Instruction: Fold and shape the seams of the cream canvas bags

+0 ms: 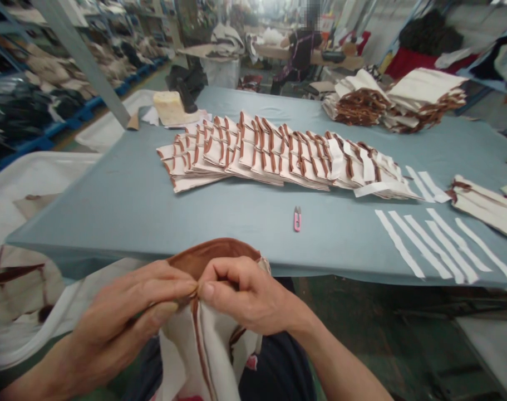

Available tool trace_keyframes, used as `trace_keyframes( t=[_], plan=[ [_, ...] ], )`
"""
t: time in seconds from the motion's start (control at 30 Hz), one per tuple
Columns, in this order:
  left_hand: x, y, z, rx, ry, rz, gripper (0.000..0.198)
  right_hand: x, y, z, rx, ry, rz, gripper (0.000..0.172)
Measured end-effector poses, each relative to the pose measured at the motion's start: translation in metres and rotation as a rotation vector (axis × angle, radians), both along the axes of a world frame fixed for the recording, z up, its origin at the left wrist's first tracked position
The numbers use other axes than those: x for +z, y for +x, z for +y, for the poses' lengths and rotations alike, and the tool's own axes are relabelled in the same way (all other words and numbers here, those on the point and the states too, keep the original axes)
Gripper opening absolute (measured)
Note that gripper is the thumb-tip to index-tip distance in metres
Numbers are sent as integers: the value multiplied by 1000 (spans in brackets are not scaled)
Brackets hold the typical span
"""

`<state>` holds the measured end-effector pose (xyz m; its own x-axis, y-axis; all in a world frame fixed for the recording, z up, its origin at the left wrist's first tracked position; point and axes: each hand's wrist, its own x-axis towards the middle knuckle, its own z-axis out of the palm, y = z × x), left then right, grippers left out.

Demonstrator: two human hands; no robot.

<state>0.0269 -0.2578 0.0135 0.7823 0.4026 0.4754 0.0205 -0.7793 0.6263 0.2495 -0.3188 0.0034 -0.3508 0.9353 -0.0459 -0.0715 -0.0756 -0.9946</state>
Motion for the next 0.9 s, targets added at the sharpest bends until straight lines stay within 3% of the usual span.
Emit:
trace_keyframes(
  t=[0.13, 0.23, 0.3, 0.4, 0.47, 0.57, 0.67, 0.77, 0.9],
  plan=[
    [21, 5, 6, 15, -251, 107, 15, 26, 4, -7, 7, 255, -335, 21],
    [32, 10, 12, 17, -346, 260, 21, 35, 2, -15, -50, 519, -562, 17],
    [40, 12, 15, -58, -335, 350, 23, 39, 2, -20, -75, 636, -685, 17],
    [49, 17, 15, -143, -170, 443, 28, 46, 3, -26, -64, 690, -788, 21],
    [46, 21, 10, -110, -7, 449, 29, 47, 6, -25, -41, 679, -806, 21],
    [29, 26, 1, -15, 138, 365, 26, 37, 13, -16, -41, 619, -786, 11],
    [11, 24, -2, 12, 30, 249, 27, 14, 27, -4, -53, 546, -698, 17],
    [4, 13, 0, 7, -113, 228, 34, -7, 41, 1, -68, 479, -642, 31],
    [1, -8, 6, 29, 13, 244, 33, -15, 45, -7, -71, 500, -642, 35]
  ],
)
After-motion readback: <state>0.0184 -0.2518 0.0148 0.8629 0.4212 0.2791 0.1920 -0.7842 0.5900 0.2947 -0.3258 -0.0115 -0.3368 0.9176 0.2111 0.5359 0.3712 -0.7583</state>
